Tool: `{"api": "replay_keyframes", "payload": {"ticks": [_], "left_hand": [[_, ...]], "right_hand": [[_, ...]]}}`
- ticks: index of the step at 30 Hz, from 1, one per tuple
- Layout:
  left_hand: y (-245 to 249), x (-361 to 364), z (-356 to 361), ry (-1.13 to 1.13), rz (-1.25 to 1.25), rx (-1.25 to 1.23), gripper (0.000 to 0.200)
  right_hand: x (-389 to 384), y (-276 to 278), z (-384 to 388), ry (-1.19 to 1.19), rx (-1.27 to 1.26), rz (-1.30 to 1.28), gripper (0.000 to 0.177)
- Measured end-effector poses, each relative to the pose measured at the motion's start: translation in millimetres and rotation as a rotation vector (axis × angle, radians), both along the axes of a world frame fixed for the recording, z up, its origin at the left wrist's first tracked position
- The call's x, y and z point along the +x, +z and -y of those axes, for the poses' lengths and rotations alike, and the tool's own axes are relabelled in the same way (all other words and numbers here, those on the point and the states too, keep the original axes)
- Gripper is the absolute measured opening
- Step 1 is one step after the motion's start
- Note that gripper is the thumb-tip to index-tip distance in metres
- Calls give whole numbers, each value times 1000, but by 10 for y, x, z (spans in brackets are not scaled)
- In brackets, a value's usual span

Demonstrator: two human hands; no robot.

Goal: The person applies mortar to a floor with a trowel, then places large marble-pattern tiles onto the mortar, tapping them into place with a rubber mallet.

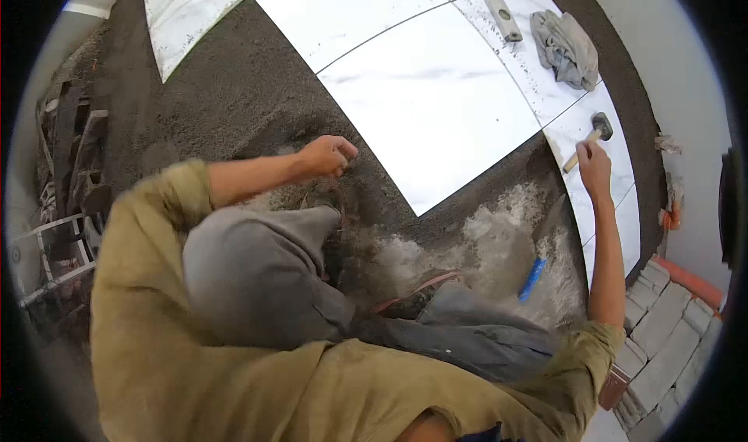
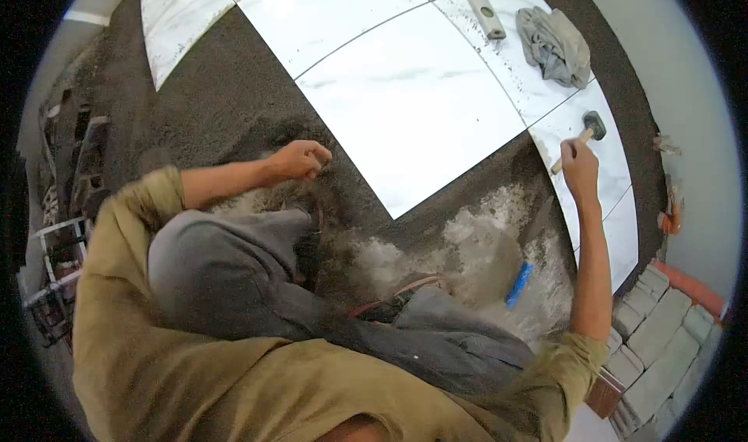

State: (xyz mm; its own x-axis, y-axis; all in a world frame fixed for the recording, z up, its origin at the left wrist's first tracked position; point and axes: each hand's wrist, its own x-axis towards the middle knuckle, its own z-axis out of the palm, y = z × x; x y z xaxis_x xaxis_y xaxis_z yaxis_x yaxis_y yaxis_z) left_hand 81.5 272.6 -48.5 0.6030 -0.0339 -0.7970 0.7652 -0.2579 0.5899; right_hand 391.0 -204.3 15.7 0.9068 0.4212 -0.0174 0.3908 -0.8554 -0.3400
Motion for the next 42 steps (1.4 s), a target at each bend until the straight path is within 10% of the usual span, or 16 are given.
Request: {"api": "replay_keyframes", "payload": {"ticks": [8,42], "left_hand": [[-379,-69,403,805,81,-355,69],[-76,455,529,789,208,-882,60]], "right_hand": [[-740,-286,151,115,-140,-147,23],[-1089,-479,72,-86,144,-202,17]]}}
